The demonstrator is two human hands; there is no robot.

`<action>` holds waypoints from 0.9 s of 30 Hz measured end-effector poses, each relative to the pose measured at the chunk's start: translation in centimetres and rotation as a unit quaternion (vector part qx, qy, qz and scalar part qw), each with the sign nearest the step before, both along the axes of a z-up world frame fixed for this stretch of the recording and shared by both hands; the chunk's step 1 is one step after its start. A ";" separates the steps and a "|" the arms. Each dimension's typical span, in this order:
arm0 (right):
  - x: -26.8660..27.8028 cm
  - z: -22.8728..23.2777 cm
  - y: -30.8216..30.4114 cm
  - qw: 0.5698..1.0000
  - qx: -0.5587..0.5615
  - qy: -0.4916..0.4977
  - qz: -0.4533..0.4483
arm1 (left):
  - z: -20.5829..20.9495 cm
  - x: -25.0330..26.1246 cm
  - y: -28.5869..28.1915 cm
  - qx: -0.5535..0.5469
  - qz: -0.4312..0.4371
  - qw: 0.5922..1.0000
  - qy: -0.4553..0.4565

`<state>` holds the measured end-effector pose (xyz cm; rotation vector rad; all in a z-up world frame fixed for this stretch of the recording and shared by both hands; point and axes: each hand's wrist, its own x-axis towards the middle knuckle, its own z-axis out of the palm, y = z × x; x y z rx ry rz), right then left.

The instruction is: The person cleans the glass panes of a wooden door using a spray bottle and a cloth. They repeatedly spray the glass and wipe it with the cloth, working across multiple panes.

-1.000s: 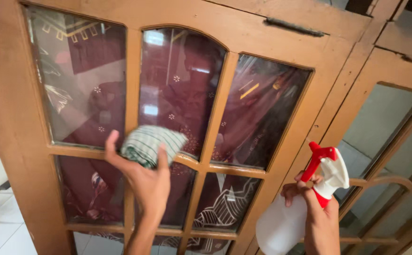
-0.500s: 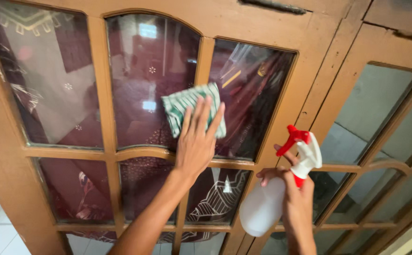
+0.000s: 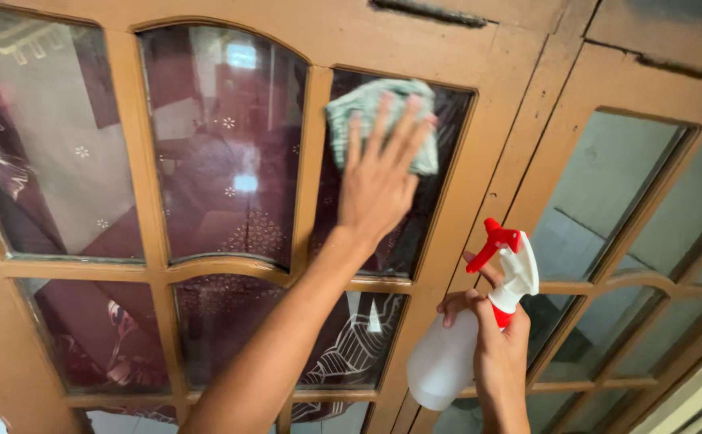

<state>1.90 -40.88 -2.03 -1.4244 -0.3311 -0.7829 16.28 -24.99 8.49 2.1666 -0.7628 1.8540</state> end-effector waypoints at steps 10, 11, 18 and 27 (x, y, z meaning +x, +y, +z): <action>-1.1 1.2 -0.4 0.999 0.012 0.023 -0.024 | -6.6 -0.1 -2.1 0.088 -0.173 0.978 0.079; -1.1 1.1 -0.4 1.000 0.019 0.018 -0.017 | -5.8 0.0 -2.3 0.072 -0.181 0.978 0.067; -1.1 0.9 -0.7 1.000 0.008 0.010 0.000 | 2.0 0.2 -4.9 -0.012 -0.183 0.983 0.002; -0.7 0.4 0.2 0.999 -0.015 0.031 -0.013 | 2.8 0.0 -1.0 0.047 -0.063 0.997 0.025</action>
